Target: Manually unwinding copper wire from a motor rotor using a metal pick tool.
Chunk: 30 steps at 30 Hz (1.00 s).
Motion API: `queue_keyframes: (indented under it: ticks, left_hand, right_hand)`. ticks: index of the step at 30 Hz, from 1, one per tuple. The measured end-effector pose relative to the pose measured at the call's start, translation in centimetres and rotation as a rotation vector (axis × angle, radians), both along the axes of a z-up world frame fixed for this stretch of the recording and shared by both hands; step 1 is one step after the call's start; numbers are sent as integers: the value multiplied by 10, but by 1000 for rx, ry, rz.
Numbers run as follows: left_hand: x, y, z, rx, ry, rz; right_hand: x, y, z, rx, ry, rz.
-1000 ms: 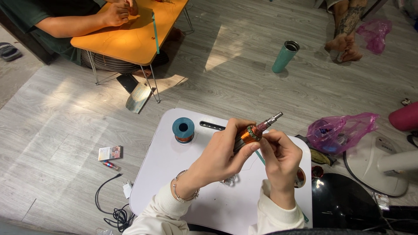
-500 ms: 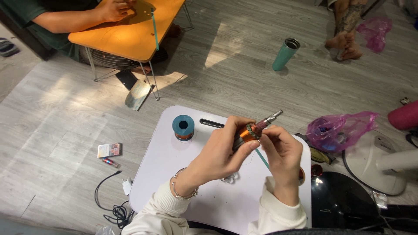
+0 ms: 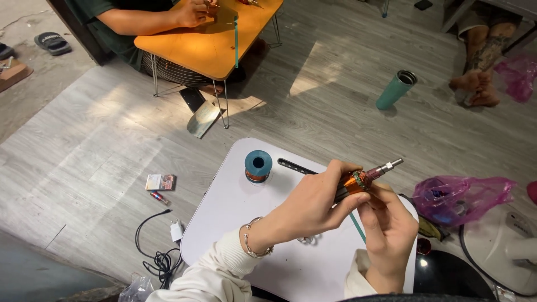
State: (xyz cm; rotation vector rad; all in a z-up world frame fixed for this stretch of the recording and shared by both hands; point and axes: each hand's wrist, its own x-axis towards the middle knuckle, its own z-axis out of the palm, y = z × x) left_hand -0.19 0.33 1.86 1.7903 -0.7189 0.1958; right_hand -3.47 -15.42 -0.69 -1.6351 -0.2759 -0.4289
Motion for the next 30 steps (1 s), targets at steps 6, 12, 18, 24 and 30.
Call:
queue_keyframes:
  ticks: [6,12,18,24,30]
  left_hand:
    - [9,-3,-5,10,22,39]
    - [40,-19,-37,120,140,135]
    - [56,-33,-53,191,30,144]
    - [58,-41,-53,302,38,155]
    - [61,-45,-59,340,-4,158]
  right_hand:
    - [-5,11,3,-430,-492,-465]
    - [-33,71,11,-857,-431,89]
    - [-45,96,-29,-1205,-408,-25]
    - [-46,112,-71,-1133,-566,-144]
    - [-57,122,-89,-1234,-498,-262]
